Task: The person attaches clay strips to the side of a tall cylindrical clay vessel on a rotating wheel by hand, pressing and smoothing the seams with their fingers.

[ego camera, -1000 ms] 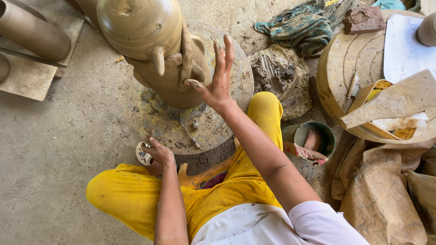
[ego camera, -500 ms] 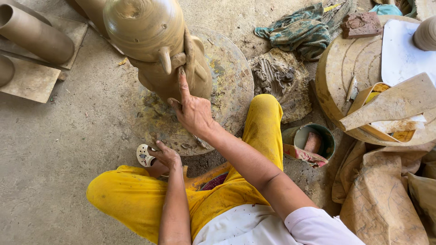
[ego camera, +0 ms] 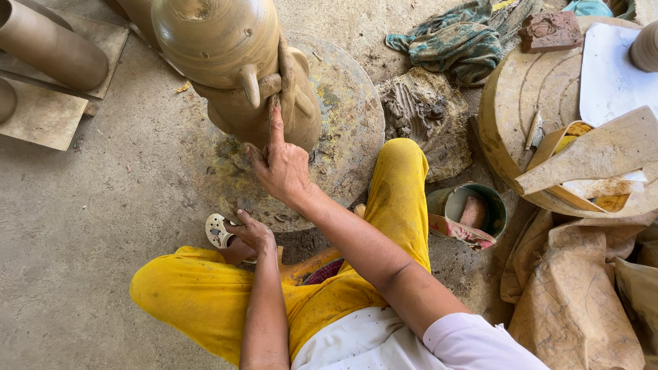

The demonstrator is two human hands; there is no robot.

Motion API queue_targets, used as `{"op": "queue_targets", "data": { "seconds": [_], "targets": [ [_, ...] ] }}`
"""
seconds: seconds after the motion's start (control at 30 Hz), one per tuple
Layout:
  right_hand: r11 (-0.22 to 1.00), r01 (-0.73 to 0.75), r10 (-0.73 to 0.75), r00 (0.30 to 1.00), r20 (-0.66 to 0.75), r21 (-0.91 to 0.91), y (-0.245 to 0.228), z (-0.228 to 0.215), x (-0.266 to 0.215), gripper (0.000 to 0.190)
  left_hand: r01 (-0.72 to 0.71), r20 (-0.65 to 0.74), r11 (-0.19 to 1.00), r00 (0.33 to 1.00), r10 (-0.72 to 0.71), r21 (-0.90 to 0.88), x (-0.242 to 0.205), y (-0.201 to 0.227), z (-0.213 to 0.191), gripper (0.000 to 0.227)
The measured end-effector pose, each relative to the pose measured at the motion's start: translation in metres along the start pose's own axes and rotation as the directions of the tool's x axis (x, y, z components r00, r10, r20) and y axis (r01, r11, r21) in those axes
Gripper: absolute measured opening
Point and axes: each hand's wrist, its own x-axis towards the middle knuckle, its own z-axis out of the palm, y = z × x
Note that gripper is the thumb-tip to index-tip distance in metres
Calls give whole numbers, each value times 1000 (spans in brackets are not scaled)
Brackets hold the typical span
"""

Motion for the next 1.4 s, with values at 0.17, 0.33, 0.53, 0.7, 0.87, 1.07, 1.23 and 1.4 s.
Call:
{"op": "queue_targets", "data": {
  "seconds": [0.17, 0.33, 0.53, 0.7, 0.87, 1.07, 1.23, 1.4],
  "targets": [
    [1000, 17, -18, 999, 35, 24, 4, 1, -13, 99, 45, 8, 999, 999, -45, -8, -5, 9, -2, 76],
    [993, 108, -106, 994, -33, 42, 20, -8, -31, 78, 41, 2, 999, 999, -41, -21, -5, 10, -2, 76],
    [990, 116, -121, 991, -64, -83, 24, 1, -10, 95, -31, -26, 1000, 999, 31, -3, 0, 6, -1, 73],
    [954, 300, -297, 950, -94, 19, 34, 3, -23, 44, -42, 16, 999, 999, 42, -4, 2, 8, -5, 73],
    [842, 477, -533, 807, -255, -250, 71, -20, -22, 45, -35, 55, 998, 998, 33, 45, 16, 22, -13, 74],
    [433, 694, -654, 681, 330, -575, 100, -36, 2, 69, 158, 86, 987, 984, -157, 0, 50, 27, -17, 82],
    [274, 751, -727, 571, 381, -600, 117, -37, 34, 66, 339, 174, 932, 933, -315, -131, 53, -7, -23, 91],
    [271, 719, -722, 592, 359, -640, 116, -50, 54, 68, 461, 193, 862, 884, -425, -212, 48, -19, -23, 101]
  ]
}}
